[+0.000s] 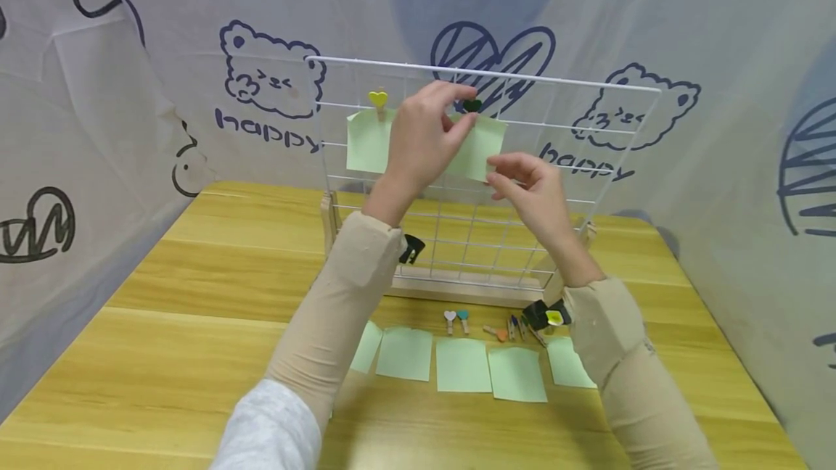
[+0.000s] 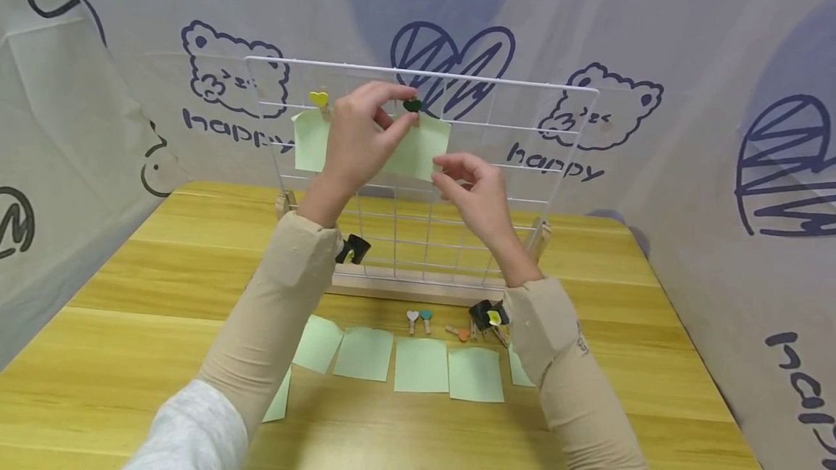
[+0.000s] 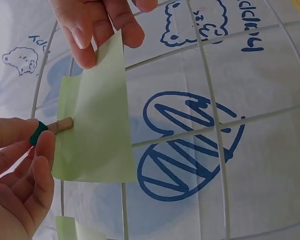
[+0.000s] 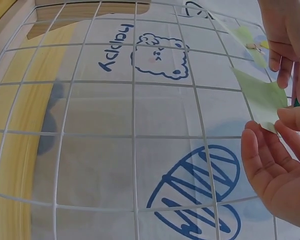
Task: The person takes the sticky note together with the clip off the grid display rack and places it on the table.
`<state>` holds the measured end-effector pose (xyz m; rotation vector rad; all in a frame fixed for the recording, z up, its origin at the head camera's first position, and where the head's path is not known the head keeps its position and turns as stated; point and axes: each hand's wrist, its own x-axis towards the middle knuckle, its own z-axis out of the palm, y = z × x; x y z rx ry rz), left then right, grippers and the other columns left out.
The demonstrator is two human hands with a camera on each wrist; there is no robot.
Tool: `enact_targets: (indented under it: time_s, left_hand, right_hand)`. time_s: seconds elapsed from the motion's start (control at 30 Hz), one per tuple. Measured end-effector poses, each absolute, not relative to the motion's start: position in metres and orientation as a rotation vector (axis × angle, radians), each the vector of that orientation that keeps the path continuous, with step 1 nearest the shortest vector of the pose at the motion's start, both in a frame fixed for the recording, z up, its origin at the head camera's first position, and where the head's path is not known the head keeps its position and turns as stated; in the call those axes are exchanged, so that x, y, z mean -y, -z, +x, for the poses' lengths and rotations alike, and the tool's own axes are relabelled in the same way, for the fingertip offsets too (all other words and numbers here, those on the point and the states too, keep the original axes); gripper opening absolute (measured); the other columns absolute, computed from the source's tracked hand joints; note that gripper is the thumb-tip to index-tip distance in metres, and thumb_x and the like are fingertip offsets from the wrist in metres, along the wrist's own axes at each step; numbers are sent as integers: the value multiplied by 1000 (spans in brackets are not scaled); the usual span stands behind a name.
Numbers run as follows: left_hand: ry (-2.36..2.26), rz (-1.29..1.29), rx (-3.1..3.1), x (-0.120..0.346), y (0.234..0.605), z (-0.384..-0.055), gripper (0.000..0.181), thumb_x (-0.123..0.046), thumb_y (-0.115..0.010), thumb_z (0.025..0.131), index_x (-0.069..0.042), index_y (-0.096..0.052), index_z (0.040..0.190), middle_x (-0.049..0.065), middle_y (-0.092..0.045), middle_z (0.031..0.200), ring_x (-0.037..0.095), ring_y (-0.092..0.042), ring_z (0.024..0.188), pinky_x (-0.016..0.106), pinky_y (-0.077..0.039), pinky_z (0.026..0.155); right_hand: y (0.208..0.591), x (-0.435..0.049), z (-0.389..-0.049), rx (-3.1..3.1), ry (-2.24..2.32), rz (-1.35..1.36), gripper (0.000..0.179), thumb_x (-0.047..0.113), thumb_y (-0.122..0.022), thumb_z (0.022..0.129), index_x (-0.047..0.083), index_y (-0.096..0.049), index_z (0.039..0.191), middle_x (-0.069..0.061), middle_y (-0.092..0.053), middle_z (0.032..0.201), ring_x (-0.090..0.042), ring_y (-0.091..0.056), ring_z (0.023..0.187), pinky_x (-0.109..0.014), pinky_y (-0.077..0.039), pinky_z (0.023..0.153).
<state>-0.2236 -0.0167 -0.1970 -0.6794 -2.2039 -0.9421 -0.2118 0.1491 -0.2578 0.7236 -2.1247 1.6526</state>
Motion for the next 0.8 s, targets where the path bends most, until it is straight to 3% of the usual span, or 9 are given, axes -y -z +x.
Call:
enact_targets:
  time_s: [0.47, 0.8]
  left_hand:
    - [993, -684, 2206, 18, 197, -225, 22, -13, -63, 84, -3, -65, 103, 7, -63, 102, 13, -52, 61, 16, -42, 56]
    - [1100, -717, 2115, 20, 199, -229, 17, -11, -68, 79, -1, -68, 94, 8, -66, 93, 14, -48, 55, 17, -38, 52]
  right_hand:
    - [256, -148, -212, 2097, -1671, 726, 17, -6, -56, 83, -15, -56, 98, -14, -60, 89, -16, -59, 73, -22, -52, 62]
    - [257, -148, -213, 2082, -1683, 730, 16, -7, -56, 83, -16, -56, 97, -3, -61, 85, -11, -59, 71, -22, -52, 63]
